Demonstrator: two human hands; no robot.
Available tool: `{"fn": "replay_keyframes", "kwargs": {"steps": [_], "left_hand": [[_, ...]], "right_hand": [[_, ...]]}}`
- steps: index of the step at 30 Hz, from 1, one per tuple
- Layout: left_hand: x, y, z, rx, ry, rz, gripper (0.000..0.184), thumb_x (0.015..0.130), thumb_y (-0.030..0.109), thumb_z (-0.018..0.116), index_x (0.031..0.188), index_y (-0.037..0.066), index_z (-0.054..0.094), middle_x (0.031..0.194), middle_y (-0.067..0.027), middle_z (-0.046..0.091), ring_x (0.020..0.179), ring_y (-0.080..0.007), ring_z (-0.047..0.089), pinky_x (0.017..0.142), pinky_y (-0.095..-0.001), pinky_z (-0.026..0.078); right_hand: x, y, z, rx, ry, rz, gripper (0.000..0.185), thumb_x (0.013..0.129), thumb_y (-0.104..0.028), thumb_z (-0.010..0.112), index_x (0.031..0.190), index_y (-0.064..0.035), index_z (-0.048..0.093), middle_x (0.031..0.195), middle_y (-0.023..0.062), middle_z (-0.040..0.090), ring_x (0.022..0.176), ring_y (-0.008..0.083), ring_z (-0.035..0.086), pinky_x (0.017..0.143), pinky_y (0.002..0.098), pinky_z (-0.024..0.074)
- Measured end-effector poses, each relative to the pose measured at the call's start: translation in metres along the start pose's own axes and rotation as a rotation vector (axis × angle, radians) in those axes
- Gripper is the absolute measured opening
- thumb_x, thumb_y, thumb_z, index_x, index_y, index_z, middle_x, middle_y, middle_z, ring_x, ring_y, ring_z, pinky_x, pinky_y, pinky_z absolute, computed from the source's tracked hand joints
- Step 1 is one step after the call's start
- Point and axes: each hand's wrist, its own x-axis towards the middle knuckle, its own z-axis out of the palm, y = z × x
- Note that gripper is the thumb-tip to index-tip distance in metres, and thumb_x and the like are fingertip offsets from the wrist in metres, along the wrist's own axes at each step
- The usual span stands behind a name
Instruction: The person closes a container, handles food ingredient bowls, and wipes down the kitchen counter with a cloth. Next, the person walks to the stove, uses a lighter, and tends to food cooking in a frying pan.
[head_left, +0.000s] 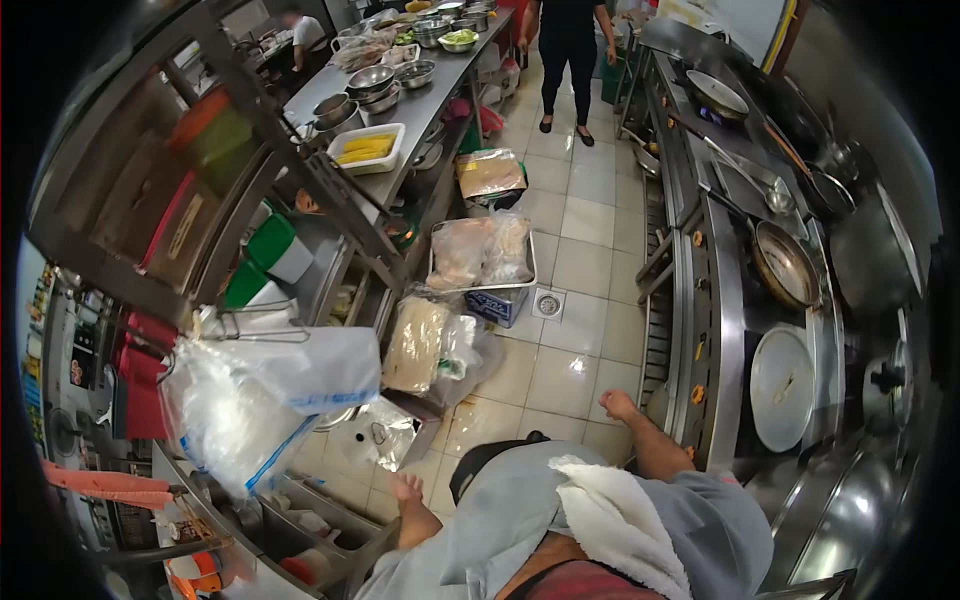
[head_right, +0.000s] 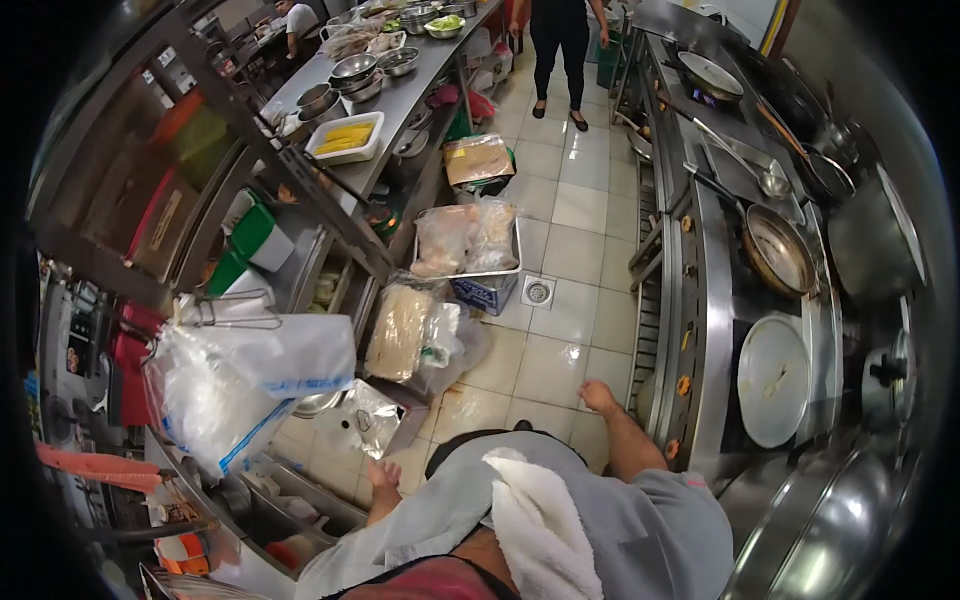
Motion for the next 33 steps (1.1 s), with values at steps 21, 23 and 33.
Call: {"fn": "replay_keyframes", "kwargs": {"steps": [21,23,33], "left_hand": [[0.08,0.025,0.621,1.167,-0.633,0.448,0.041,0.08,0.035,0.055,0.096,-0.003,0.059,0.088,-0.016,0.063,0.08,-0.0249,0.06,0.071,-0.0349,0.046],[0.083,0.039,0.694,1.17,-0.697,0.502,0.041,0.08,0.034,0.056,0.098,-0.003,0.059,0.091,-0.017,0.063,0.085,-0.0263,0.06,0.077,-0.0343,0.045],[0.112,0.011,0.778,1.266,-0.462,0.478,0.048,0.079,0.04,0.056,0.1,-0.003,0.057,0.084,-0.0179,0.063,0.072,-0.026,0.062,0.066,-0.0343,0.049]], "right_hand": [[0.236,-0.13,-0.246,0.465,-0.118,0.176,0.013,0.077,-0.017,0.06,0.073,-0.0044,0.058,0.055,0.002,0.05,0.044,0.0115,0.046,0.04,0.0264,0.0371],[0.265,-0.222,-0.301,0.425,-0.039,0.047,0.019,0.08,-0.016,0.056,0.063,-0.0087,0.052,0.05,-0.0003,0.044,0.041,0.0107,0.041,0.038,0.0261,0.0324],[0.311,-0.572,-0.535,0.752,-0.68,-0.551,0.018,0.082,-0.015,0.052,0.07,-0.0012,0.051,0.05,-0.0051,0.034,0.04,0.0049,0.027,0.037,0.0213,0.0206]]}}
